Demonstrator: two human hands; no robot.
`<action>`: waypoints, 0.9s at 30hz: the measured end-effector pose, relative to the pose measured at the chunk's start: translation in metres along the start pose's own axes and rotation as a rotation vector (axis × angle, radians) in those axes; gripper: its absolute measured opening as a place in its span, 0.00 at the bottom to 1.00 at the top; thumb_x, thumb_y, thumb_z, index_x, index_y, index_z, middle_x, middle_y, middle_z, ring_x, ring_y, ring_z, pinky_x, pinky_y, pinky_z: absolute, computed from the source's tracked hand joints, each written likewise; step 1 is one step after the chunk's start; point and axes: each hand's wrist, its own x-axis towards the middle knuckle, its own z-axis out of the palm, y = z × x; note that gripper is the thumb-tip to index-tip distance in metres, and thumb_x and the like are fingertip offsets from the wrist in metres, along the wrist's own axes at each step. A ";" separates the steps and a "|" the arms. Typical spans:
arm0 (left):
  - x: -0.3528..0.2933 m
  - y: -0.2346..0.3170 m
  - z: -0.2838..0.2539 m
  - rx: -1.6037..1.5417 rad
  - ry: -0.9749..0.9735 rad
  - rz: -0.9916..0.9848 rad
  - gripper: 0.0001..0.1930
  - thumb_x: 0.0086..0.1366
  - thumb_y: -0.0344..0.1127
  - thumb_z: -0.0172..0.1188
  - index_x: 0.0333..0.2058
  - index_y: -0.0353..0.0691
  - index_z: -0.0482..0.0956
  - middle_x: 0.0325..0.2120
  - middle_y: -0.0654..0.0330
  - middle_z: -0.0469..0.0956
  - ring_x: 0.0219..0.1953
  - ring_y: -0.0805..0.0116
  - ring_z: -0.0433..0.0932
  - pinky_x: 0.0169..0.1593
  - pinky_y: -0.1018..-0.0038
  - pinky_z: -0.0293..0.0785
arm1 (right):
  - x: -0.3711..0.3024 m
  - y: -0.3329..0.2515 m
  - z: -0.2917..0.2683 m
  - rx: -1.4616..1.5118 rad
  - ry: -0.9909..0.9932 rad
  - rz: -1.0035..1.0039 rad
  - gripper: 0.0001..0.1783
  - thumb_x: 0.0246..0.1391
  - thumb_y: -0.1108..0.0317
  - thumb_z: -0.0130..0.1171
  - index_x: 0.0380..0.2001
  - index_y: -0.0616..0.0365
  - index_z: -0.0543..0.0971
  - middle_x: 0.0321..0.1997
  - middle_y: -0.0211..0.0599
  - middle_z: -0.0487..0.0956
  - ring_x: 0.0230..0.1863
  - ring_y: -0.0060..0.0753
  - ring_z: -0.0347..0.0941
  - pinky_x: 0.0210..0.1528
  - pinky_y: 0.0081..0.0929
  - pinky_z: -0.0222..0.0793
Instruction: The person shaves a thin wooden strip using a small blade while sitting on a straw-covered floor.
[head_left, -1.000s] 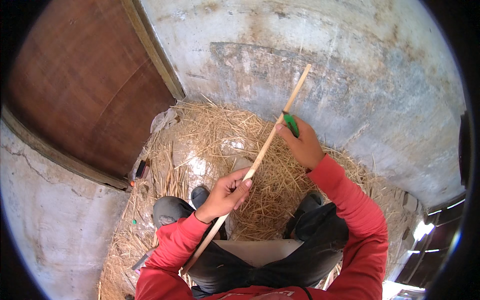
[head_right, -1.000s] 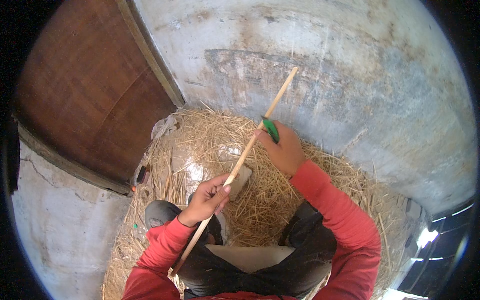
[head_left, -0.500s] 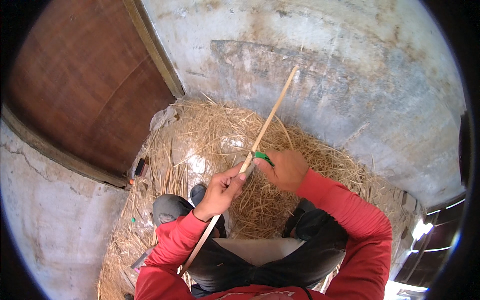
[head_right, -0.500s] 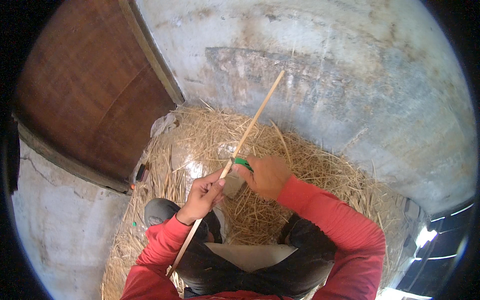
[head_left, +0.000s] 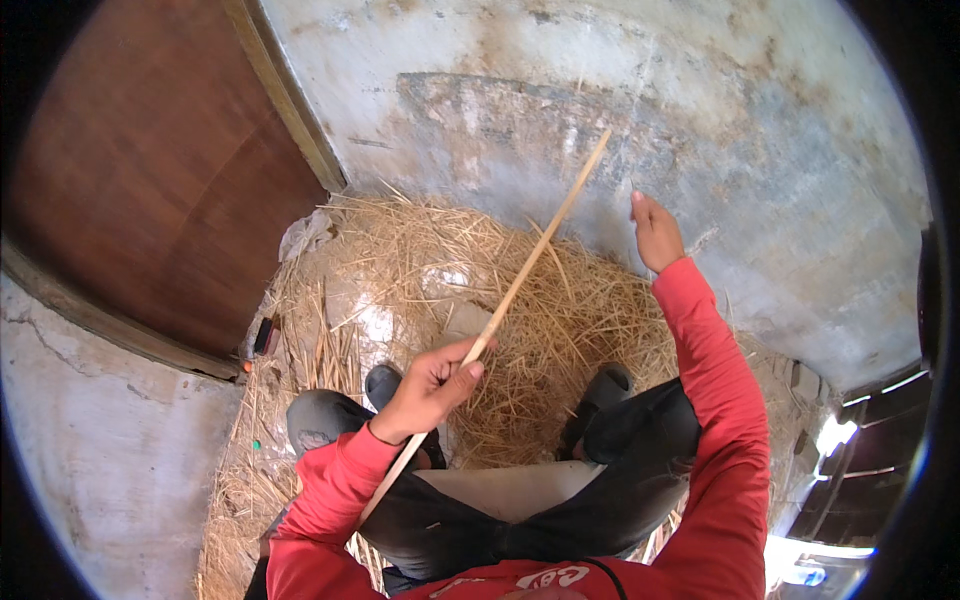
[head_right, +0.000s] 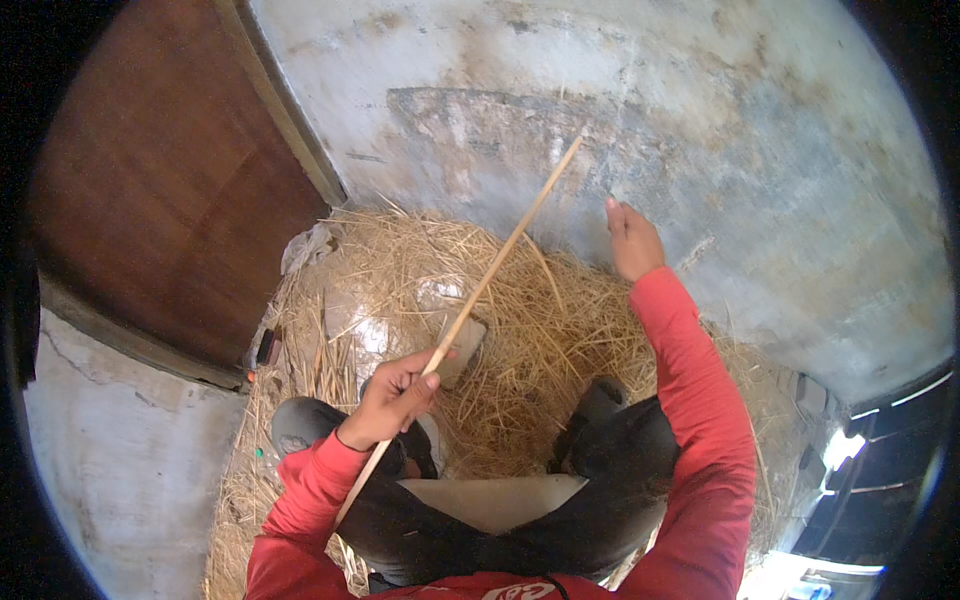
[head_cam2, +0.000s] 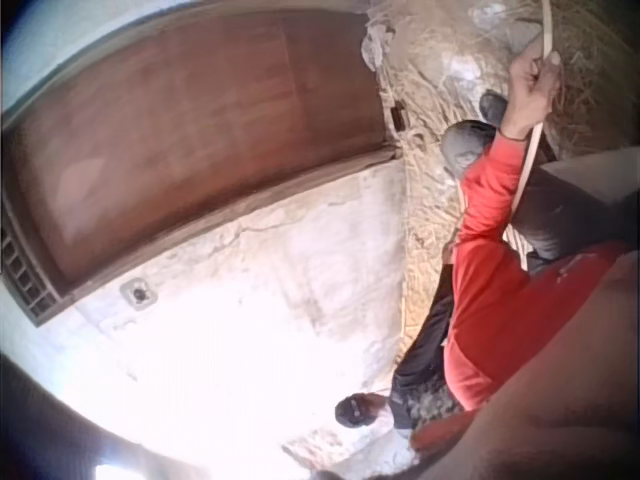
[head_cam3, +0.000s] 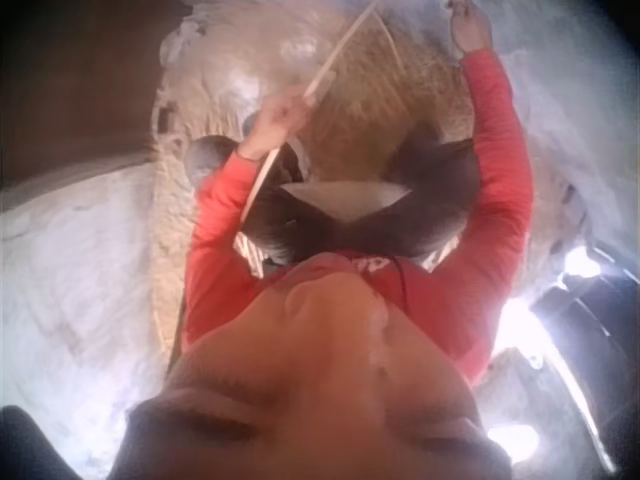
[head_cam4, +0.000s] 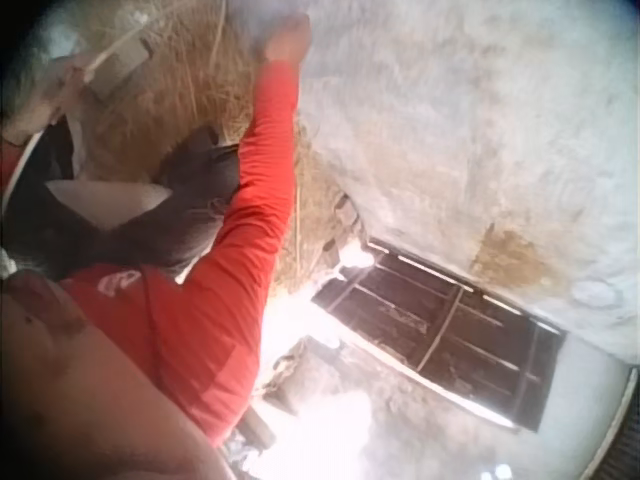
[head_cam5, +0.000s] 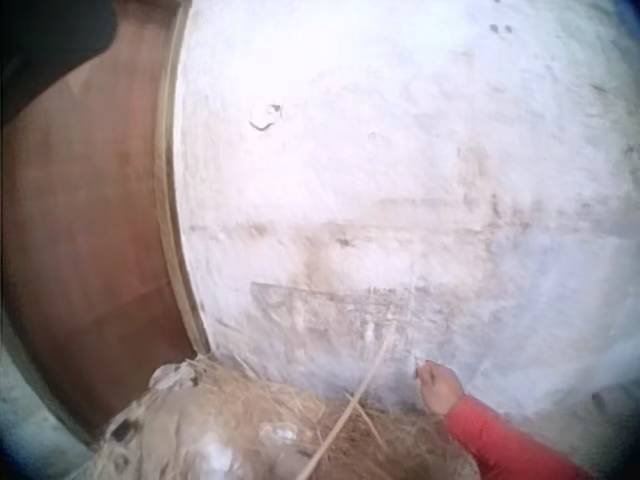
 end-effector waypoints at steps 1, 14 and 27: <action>0.003 0.003 0.003 -0.030 -0.011 -0.016 0.21 0.77 0.36 0.50 0.64 0.33 0.69 0.14 0.74 0.62 0.14 0.85 0.59 0.20 0.82 0.54 | 0.001 -0.002 -0.003 0.032 0.010 0.010 0.34 0.71 0.42 0.40 0.37 0.64 0.80 0.36 0.55 0.81 0.40 0.56 0.76 0.48 0.41 0.69; -0.047 0.013 0.067 0.221 -0.369 -0.047 0.29 0.73 0.35 0.57 0.69 0.36 0.62 0.22 0.70 0.71 0.23 0.84 0.66 0.27 0.80 0.63 | -0.161 -0.086 -0.084 1.188 0.304 0.283 0.14 0.61 0.61 0.65 0.28 0.50 0.70 0.16 0.17 0.60 0.15 0.14 0.53 0.17 0.20 0.49; -0.213 -0.070 0.019 0.998 -0.099 0.069 0.16 0.69 0.35 0.59 0.54 0.38 0.77 0.42 0.45 0.83 0.39 0.44 0.83 0.42 0.59 0.80 | -0.380 -0.025 -0.061 0.880 0.333 0.693 0.16 0.69 0.52 0.53 0.34 0.52 0.72 0.18 0.21 0.63 0.14 0.15 0.56 0.17 0.18 0.52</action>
